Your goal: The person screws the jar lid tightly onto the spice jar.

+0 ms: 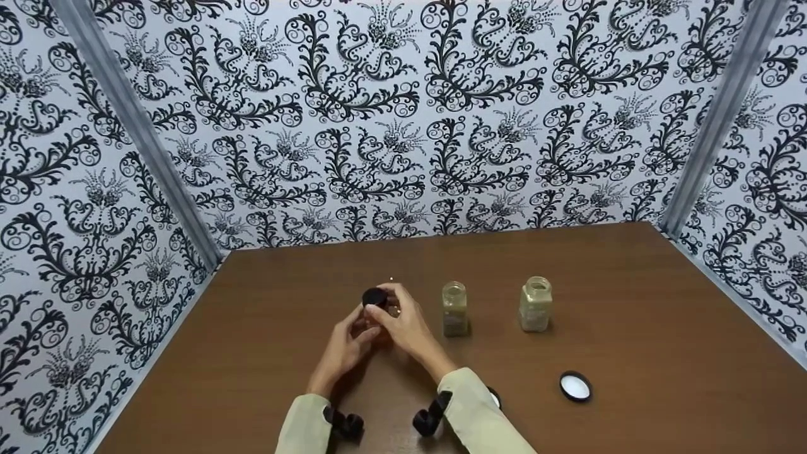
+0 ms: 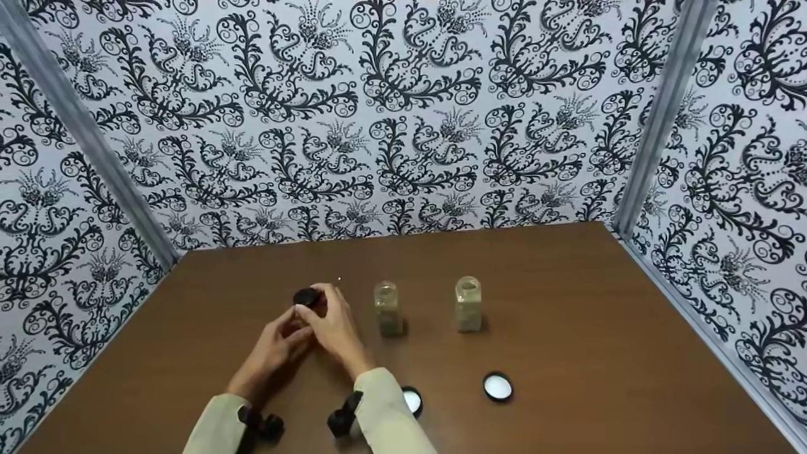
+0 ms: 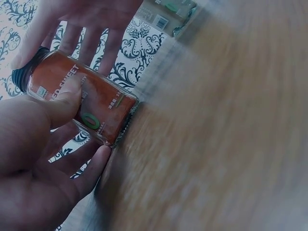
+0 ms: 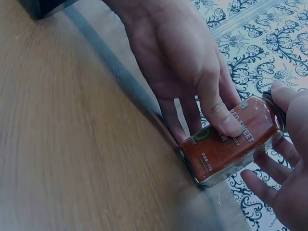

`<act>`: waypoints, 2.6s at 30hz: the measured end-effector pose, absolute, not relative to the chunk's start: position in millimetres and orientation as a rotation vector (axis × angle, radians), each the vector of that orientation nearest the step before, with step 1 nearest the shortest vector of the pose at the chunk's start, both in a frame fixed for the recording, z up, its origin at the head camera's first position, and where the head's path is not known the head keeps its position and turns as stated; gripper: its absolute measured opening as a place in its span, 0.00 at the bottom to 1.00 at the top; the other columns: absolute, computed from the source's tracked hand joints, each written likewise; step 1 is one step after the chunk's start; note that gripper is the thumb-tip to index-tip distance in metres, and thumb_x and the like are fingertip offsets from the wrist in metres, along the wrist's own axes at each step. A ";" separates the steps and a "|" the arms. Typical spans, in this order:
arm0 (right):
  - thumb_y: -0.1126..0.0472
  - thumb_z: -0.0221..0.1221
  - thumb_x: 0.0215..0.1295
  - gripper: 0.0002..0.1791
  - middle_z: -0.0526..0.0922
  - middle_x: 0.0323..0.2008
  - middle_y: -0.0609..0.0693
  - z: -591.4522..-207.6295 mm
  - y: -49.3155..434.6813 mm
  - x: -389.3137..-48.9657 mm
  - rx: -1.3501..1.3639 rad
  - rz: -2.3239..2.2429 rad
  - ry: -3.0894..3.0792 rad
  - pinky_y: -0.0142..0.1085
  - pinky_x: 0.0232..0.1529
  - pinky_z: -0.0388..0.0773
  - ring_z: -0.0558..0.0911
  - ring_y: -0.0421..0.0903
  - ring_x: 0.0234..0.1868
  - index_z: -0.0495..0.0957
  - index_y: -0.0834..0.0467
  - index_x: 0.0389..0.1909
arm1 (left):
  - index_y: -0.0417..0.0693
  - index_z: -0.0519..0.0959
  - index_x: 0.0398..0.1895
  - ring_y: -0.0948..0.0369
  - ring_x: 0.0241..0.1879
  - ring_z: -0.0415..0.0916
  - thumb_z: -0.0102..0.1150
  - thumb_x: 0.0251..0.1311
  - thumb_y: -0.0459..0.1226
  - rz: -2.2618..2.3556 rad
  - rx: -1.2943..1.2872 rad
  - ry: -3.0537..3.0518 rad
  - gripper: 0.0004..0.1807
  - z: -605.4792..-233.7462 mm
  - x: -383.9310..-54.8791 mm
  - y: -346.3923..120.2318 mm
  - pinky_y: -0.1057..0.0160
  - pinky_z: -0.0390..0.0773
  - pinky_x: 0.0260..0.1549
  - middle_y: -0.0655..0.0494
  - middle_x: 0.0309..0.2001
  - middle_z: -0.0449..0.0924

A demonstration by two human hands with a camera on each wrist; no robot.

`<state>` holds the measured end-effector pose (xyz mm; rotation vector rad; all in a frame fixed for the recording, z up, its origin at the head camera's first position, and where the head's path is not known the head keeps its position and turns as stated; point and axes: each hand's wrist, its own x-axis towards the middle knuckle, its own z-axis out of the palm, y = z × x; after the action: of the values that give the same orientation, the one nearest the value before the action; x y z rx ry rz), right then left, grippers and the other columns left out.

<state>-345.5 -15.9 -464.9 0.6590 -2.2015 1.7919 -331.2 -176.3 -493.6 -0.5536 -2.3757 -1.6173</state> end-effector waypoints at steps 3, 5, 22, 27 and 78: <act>0.54 0.65 0.66 0.23 0.82 0.54 0.59 -464.7 -15.7 -344.5 0.650 1.814 -2.192 0.47 0.58 0.78 0.81 0.54 0.57 0.75 0.58 0.59 | 0.29 0.61 0.72 0.45 0.53 0.81 0.58 0.67 0.29 -1.626 -0.550 -2.379 0.32 -494.3 -331.4 -176.5 0.70 0.80 0.47 0.32 0.54 0.81; 0.55 0.64 0.67 0.23 0.82 0.55 0.60 -464.6 -15.7 -343.9 0.649 1.826 -2.186 0.49 0.59 0.77 0.81 0.56 0.58 0.75 0.58 0.59 | 0.29 0.61 0.72 0.44 0.54 0.81 0.58 0.68 0.30 -1.640 -0.541 -2.388 0.32 -494.8 -332.1 -177.0 0.70 0.79 0.47 0.32 0.55 0.81; 0.55 0.65 0.67 0.22 0.83 0.52 0.61 -465.6 -16.8 -346.4 0.611 1.889 -2.182 0.49 0.58 0.79 0.82 0.56 0.56 0.75 0.57 0.58 | 0.30 0.60 0.73 0.44 0.54 0.81 0.59 0.68 0.31 -1.604 -0.561 -2.405 0.33 -494.5 -333.0 -178.3 0.68 0.80 0.47 0.31 0.56 0.80; 0.56 0.64 0.67 0.25 0.80 0.57 0.62 -466.0 -16.2 -345.6 0.643 1.848 -2.192 0.48 0.60 0.79 0.81 0.57 0.58 0.74 0.57 0.63 | 0.31 0.58 0.75 0.42 0.58 0.79 0.58 0.69 0.33 -1.682 -0.520 -2.425 0.35 -493.8 -331.0 -178.7 0.67 0.80 0.48 0.30 0.60 0.76; 0.56 0.61 0.67 0.22 0.81 0.56 0.60 -466.4 -14.7 -345.5 0.647 1.779 -2.182 0.54 0.62 0.73 0.80 0.57 0.57 0.77 0.59 0.61 | 0.29 0.58 0.74 0.42 0.56 0.80 0.57 0.69 0.31 -1.611 -0.558 -2.448 0.34 -492.3 -331.1 -178.6 0.66 0.80 0.48 0.30 0.57 0.79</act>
<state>-345.5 -14.7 -466.4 0.6471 -2.1824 1.7793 -331.1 -178.6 -492.3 -0.5585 -2.4483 -1.6108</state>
